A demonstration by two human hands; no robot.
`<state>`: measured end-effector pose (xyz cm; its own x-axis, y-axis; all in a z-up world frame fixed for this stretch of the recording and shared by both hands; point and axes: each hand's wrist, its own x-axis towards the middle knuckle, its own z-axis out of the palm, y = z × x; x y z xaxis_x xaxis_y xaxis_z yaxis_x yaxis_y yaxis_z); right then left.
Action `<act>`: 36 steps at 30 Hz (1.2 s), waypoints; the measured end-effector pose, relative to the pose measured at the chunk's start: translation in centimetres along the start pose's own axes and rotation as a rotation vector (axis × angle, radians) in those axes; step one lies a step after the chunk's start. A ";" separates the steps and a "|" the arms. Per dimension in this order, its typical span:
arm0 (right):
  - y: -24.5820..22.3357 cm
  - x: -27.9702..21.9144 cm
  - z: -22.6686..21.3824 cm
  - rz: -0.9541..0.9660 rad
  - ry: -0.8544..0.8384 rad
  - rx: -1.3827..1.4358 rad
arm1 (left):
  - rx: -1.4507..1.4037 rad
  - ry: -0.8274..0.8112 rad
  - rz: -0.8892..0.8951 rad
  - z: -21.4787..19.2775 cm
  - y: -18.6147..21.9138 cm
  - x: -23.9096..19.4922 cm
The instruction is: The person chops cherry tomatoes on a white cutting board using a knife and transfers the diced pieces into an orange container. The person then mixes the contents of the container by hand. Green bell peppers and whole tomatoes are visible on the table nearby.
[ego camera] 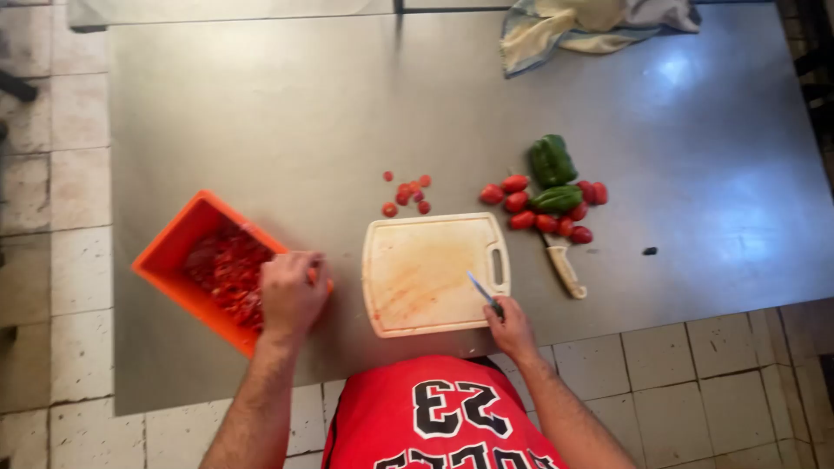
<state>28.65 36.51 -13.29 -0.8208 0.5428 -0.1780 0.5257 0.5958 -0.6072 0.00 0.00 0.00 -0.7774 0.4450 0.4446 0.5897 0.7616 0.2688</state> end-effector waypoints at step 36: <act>-8.3 9.4 -9.5 -0.594 -0.781 -0.201 | 0.025 -0.743 -0.331 18.4 18.3 -4.3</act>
<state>18.68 42.33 -2.54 -0.8412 -0.3737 -0.3909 -0.0489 0.7724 -0.6332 10.08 20.67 -12.72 -0.8584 0.3844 -0.3398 0.3054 0.9150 0.2637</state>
